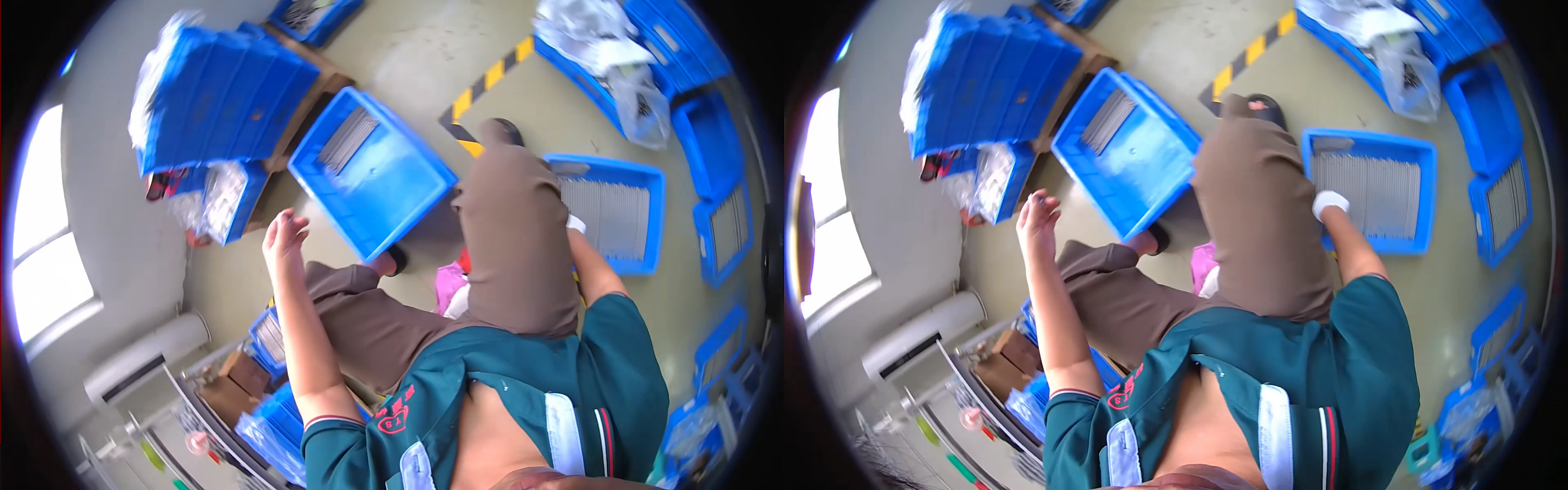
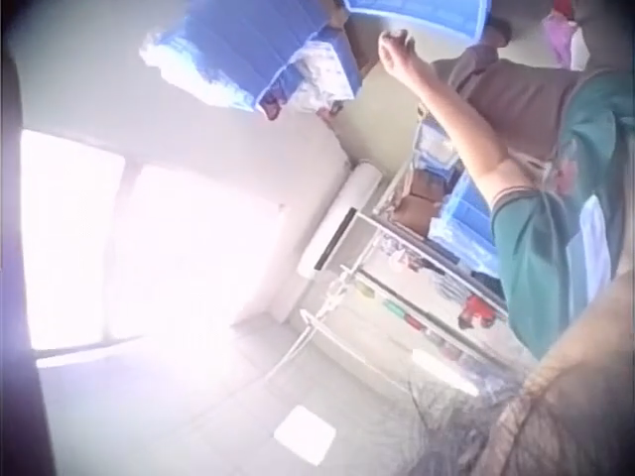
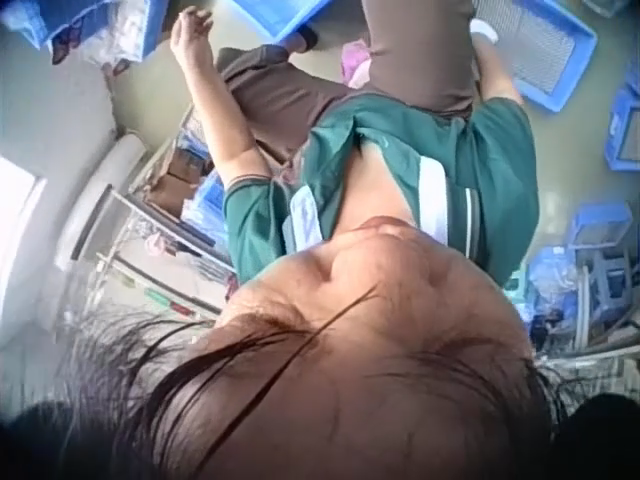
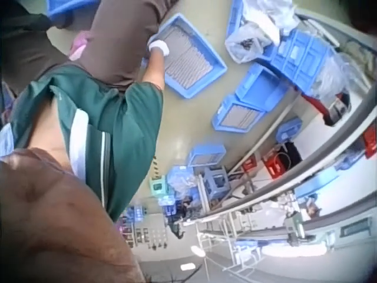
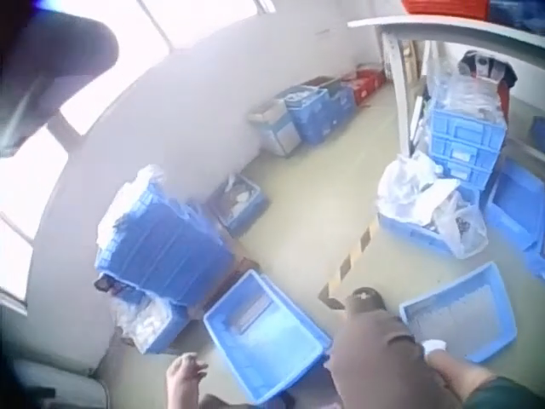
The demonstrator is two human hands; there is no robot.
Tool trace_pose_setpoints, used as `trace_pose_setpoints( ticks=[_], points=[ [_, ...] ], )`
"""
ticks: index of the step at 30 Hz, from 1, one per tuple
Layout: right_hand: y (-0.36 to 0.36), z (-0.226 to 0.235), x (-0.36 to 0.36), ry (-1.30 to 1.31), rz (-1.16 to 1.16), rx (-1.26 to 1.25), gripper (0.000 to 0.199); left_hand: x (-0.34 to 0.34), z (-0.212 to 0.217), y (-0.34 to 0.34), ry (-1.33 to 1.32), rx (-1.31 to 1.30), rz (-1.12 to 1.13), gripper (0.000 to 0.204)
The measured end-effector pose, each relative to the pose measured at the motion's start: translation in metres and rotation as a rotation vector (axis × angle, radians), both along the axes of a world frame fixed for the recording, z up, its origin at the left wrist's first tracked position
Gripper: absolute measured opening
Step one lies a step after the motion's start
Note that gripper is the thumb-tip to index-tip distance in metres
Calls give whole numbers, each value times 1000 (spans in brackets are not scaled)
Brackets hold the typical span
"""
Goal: Sorting and arranging metal rods into a specific tray layout within a manufacturing environment.
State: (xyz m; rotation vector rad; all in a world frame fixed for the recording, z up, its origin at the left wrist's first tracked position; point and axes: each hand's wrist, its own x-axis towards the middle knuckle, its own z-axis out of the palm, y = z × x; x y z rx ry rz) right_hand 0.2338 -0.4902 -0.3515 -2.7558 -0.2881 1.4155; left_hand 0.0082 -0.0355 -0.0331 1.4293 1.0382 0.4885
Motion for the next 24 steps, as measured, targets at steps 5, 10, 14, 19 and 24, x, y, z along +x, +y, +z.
trace_pose_setpoints(
  ticks=[5,10,14,19,24],
  points=[
    [0,21,101,-170,106,-101,34,10,13,16,-75,10,-68,27],
    [148,165,186,-601,500,106,29,1,19,27,-203,-2,-29,26],
    [309,243,154,-711,881,443,28,-10,15,30,-224,-53,122,27],
    [462,207,55,-492,1220,587,28,-21,34,36,-323,20,191,28],
    [503,96,39,-529,1247,488,28,-28,45,32,-397,-73,230,28]
  ],
)
